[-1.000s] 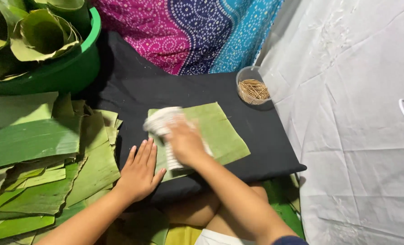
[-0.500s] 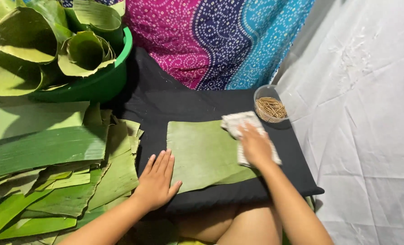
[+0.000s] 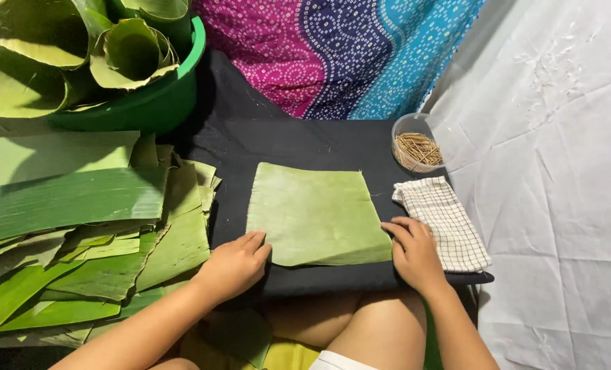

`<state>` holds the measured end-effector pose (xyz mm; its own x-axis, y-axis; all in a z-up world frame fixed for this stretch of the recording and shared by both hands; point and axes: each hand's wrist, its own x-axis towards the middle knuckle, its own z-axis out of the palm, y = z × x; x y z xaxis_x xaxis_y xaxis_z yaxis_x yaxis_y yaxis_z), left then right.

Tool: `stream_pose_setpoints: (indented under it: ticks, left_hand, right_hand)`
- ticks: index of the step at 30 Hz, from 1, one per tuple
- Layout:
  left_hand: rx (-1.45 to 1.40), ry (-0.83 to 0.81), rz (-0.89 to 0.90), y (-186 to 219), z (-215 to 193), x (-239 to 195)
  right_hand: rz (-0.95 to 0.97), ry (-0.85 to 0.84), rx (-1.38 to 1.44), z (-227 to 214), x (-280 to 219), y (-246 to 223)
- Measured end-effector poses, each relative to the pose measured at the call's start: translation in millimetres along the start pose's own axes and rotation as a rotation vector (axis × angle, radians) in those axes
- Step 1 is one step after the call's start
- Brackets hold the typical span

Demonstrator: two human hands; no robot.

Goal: Cleaning banana leaves with a cloth and folding them into cone shapes secured with toothpicks

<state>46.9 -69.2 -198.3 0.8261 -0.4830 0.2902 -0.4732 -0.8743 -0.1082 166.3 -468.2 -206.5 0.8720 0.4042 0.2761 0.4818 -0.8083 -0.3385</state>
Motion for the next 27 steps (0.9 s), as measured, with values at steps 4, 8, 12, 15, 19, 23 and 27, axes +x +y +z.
stream_pose_setpoints:
  ticks: [4,8,12,15,19,23,27]
  left_hand:
    - [-0.037,0.049,-0.078,6,-17,1]
    - [-0.356,-0.228,-0.182,11,-56,16]
    - [-0.616,-0.194,-0.529,14,-58,23]
    - [-0.741,0.009,-0.616,3,-85,37]
    - [-0.987,0.378,-0.675,-8,-125,56]
    - [-0.833,0.472,-0.760,-27,-117,61]
    - [-0.810,0.452,-0.705,-30,-82,59]
  right_hand:
    - [0.147,-0.118,0.447,-29,4,-13]
    - [-0.115,-0.281,0.564,-57,8,-31]
    - [-0.173,-0.184,0.627,-74,12,-22]
    - [-0.159,-0.326,0.909,-121,25,-27]
    - [-0.012,-0.097,0.979,-146,41,-21]
    - [0.161,0.149,0.890,-112,74,-9]
    - [0.302,0.090,0.769,-39,105,10]
